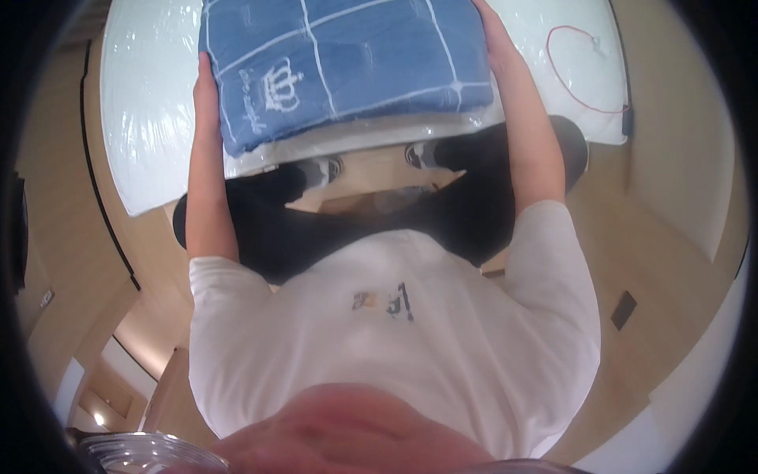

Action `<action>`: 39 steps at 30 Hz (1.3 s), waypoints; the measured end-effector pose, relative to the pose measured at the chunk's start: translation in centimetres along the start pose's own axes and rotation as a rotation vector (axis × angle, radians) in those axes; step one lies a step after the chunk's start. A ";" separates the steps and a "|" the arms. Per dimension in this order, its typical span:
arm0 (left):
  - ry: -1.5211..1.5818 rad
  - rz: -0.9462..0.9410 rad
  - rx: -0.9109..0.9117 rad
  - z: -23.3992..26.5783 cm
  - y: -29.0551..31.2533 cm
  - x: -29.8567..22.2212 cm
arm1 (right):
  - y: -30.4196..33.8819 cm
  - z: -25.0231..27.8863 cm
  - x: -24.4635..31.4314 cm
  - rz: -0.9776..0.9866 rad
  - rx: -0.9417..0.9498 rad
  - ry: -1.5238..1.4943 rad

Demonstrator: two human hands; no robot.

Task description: The person repeatedly unfolds and folds a blue mattress pad on a mattress by hand.

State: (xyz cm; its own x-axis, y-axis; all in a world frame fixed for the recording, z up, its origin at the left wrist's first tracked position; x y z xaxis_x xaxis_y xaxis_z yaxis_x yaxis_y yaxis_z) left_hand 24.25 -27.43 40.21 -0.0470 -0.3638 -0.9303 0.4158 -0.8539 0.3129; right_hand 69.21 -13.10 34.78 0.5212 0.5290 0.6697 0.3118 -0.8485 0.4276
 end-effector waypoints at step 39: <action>0.118 0.270 -0.013 -0.5 0.3 4.5 | 2.4 9.5 -4.6 -0.181 -0.424 1.049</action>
State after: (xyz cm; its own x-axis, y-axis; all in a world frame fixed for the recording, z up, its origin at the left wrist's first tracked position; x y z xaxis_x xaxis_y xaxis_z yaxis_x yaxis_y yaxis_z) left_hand 24.57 -29.13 36.02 0.1725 -0.5312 -0.8295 0.4102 -0.7269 0.5508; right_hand 75.13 -17.72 27.01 -0.4851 0.5629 0.6692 -0.0823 -0.7912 0.6060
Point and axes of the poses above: each hand's wrist, its own y-axis away from the middle knuckle, its own z-axis out of the back of the hand, x = y × z, the point moved 6 cm from there along -y, towards the middle knuckle
